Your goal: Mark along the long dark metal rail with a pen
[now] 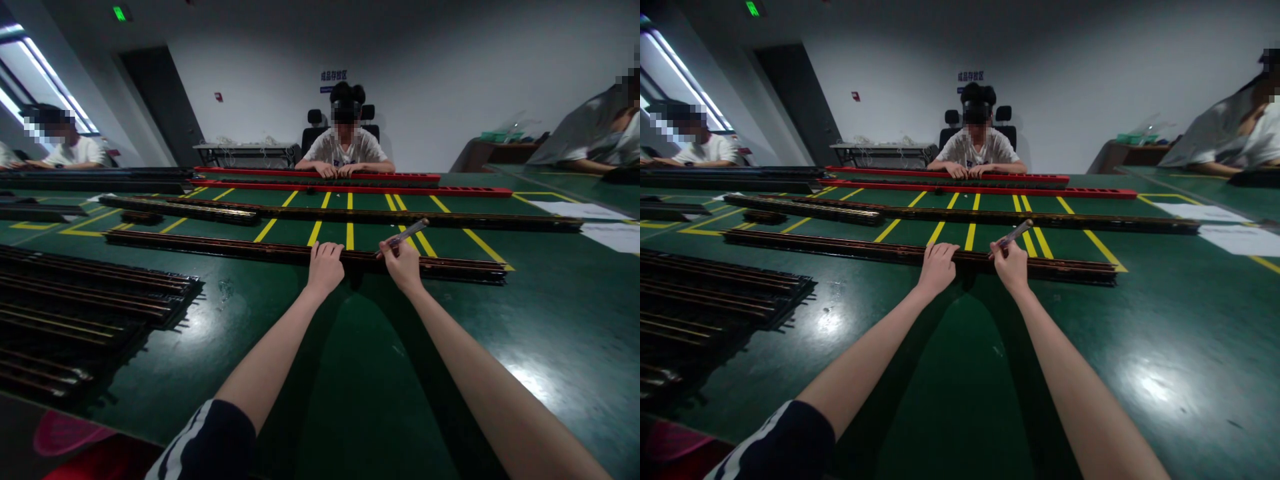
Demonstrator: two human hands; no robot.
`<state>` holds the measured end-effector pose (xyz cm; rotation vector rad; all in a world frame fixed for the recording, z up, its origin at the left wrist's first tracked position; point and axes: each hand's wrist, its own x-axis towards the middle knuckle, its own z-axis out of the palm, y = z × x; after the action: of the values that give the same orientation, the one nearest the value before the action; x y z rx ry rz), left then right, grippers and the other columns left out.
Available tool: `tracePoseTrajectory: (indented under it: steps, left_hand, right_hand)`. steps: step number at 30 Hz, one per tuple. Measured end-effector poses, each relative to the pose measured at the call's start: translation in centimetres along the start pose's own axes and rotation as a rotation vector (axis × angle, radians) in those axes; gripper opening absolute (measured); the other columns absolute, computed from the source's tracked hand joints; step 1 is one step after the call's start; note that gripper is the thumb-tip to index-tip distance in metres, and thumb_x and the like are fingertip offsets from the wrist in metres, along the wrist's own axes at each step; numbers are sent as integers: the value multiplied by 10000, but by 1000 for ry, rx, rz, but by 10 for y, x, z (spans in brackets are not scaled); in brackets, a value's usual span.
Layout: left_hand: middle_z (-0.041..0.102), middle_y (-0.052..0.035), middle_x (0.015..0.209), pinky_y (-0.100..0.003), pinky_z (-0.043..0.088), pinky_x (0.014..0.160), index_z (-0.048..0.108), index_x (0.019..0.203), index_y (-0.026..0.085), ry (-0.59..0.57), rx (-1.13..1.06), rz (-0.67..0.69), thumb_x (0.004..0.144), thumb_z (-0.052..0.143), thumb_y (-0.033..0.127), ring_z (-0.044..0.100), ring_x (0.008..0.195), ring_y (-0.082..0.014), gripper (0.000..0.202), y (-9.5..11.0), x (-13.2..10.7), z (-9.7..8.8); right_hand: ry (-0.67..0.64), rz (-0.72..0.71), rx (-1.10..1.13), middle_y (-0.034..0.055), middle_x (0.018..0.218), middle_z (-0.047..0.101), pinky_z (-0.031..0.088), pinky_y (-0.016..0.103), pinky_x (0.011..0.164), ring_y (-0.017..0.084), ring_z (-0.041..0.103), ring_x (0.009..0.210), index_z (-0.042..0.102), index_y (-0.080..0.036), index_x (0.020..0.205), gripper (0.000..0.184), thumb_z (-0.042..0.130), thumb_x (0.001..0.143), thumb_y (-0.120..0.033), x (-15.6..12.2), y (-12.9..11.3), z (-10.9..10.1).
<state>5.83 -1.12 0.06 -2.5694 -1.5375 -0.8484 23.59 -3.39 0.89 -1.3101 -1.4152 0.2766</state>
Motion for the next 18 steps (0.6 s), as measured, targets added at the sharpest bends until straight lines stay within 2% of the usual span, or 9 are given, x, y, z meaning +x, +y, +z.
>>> tracePoseTrajectory:
  steps: [9, 18]
  left_hand:
    - [595, -67, 1240, -447, 253, 1137, 540, 1229, 183, -24, 35, 39, 883, 425, 296, 487, 1209, -209, 382, -2, 0, 4]
    - [609, -74, 1195, -433, 275, 1122, 553, 1200, 162, -7, 74, 40, 902, 404, 249, 504, 1177, -207, 345, -2, 0, 5]
  right_hand:
    - [22, 3, -4, 63, 646, 647, 511, 361, 579, 216, 636, 595, 534, -195, 765, 446, 491, 792, -638, 1, 0, 0]
    - [9, -3, 16, 78, 670, 651, 515, 372, 572, 224, 634, 600, 531, -188, 774, 455, 485, 792, -640, 0, 0, 0]
